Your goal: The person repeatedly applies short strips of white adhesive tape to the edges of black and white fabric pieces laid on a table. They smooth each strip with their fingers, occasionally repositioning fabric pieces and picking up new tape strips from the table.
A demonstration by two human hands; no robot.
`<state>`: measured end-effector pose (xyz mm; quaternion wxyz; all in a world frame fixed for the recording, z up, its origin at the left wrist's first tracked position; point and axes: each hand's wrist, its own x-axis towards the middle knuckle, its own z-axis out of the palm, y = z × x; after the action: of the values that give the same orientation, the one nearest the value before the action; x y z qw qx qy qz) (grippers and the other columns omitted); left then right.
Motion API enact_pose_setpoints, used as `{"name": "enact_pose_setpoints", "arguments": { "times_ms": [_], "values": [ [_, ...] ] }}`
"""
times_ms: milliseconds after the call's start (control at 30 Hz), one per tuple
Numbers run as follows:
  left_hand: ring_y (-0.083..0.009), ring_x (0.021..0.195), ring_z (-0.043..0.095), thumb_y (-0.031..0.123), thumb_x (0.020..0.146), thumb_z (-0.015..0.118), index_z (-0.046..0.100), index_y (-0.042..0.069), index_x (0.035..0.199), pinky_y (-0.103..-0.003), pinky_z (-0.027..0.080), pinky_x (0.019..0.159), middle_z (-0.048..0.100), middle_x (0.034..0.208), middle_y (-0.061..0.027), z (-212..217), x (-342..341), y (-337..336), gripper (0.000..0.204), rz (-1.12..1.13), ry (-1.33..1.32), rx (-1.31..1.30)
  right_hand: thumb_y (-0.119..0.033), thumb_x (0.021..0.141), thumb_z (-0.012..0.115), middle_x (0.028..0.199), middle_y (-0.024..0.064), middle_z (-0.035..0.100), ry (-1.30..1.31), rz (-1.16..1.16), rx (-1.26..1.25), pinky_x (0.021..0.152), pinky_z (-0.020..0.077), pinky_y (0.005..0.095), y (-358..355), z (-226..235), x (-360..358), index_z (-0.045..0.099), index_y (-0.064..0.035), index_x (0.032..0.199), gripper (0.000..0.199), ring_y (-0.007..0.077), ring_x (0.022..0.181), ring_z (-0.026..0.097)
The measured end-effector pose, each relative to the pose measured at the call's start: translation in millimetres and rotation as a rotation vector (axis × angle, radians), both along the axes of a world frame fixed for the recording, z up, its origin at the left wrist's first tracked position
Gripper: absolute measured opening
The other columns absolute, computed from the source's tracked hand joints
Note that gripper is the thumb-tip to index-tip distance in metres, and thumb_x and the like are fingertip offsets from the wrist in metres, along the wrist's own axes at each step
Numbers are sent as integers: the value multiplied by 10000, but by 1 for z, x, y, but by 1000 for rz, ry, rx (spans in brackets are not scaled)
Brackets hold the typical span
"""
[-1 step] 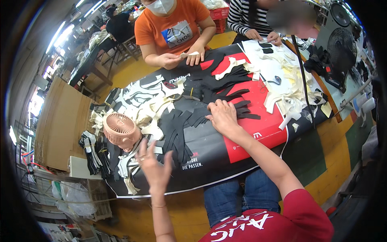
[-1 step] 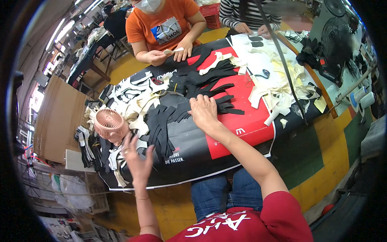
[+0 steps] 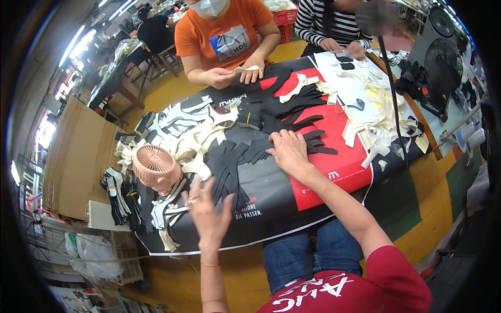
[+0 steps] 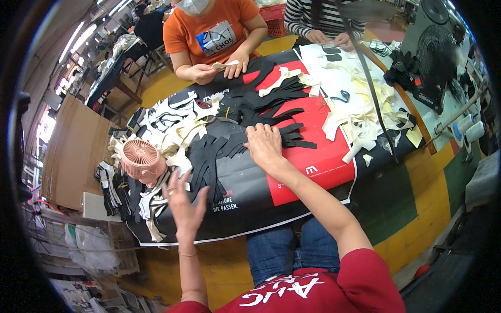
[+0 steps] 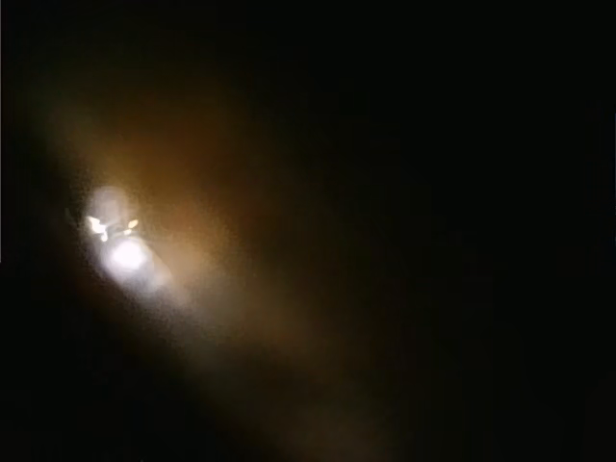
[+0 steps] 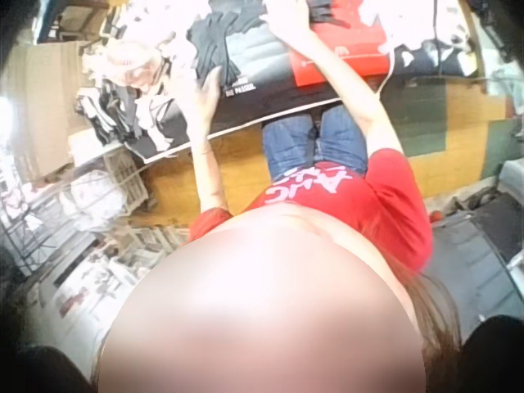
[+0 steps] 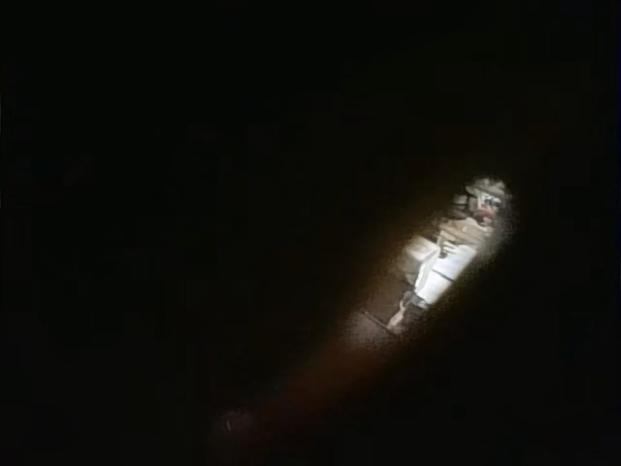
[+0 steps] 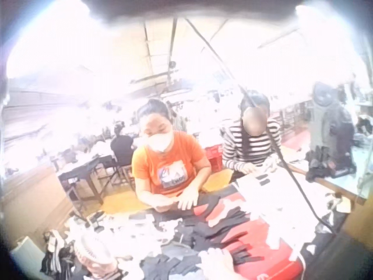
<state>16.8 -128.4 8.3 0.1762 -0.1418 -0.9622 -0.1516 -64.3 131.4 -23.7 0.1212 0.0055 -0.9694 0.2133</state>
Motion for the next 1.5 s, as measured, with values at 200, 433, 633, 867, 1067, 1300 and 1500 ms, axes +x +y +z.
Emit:
{"name": "enact_pose_setpoints", "arguments": {
  "times_ms": [200, 433, 633, 867, 1067, 1300, 1500],
  "values": [
    [-365, 1452, 344, 440, 950, 617, 436, -1, 1456, -522, 177, 1205, 399, 1540, -215, -17, -32, 80, 695, -259, -258, 22, -257, 820, 780, 988, 60, 643, 14, -21, -70, 861, 399, 411, 4, -4, 2, 691, -117, 1000, 245, 253, 995, 607],
    [-414, 1470, 290, 480, 978, 545, 395, -40, 1481, -600, 163, 1182, 354, 1565, -239, -46, -36, 100, 739, -231, -234, -57, -236, 838, 760, 921, 52, 671, 109, 133, -64, 868, 390, 399, 10, 12, 4, 678, -103, 942, 188, 237, 946, 626],
    [-429, 1492, 229, 491, 984, 523, 368, -1, 1513, -627, 85, 1190, 319, 1589, -225, -50, -33, 102, 739, -180, -228, -137, -185, 883, 715, 856, 92, 694, 132, 129, -244, 712, 487, 405, 36, 52, 32, 632, -31, 925, 180, 292, 808, 677],
    [-404, 1504, 208, 446, 980, 547, 367, 8, 1515, -608, 45, 1201, 257, 1616, -224, -45, -31, 102, 715, -161, -248, -150, -162, 920, 691, 862, 137, 673, -124, 238, -489, 750, 529, 370, 94, 59, 90, 653, 8, 981, 185, 267, 808, 676],
    [-358, 1484, 283, 304, 931, 659, 465, 44, 1454, -594, 66, 1205, 297, 1596, -221, -34, -14, 114, 616, -140, -65, -27, -214, 906, 697, 1023, 68, 623, 102, -11, -99, 907, 408, 390, 102, 13, 120, 689, -89, 1005, 160, 259, 1024, 594],
    [-341, 1497, 263, 410, 930, 638, 461, 119, 1485, -581, 116, 1209, 337, 1591, -167, -30, 34, 174, 652, -613, -259, -58, -202, 902, 695, 1067, 72, 622, 295, -239, 45, 907, 416, 402, 151, 17, 118, 702, -81, 990, 150, 261, 1039, 586],
    [-363, 1473, 319, 212, 983, 544, 528, 104, 1386, -587, 102, 1214, 404, 1557, -151, -32, -16, 168, 417, -769, -364, -55, -197, 870, 715, 1104, 74, 608, 215, -170, 99, 932, 402, 406, 177, 25, 108, 699, -95, 1057, 213, 268, 1079, 565]
  ]
}}
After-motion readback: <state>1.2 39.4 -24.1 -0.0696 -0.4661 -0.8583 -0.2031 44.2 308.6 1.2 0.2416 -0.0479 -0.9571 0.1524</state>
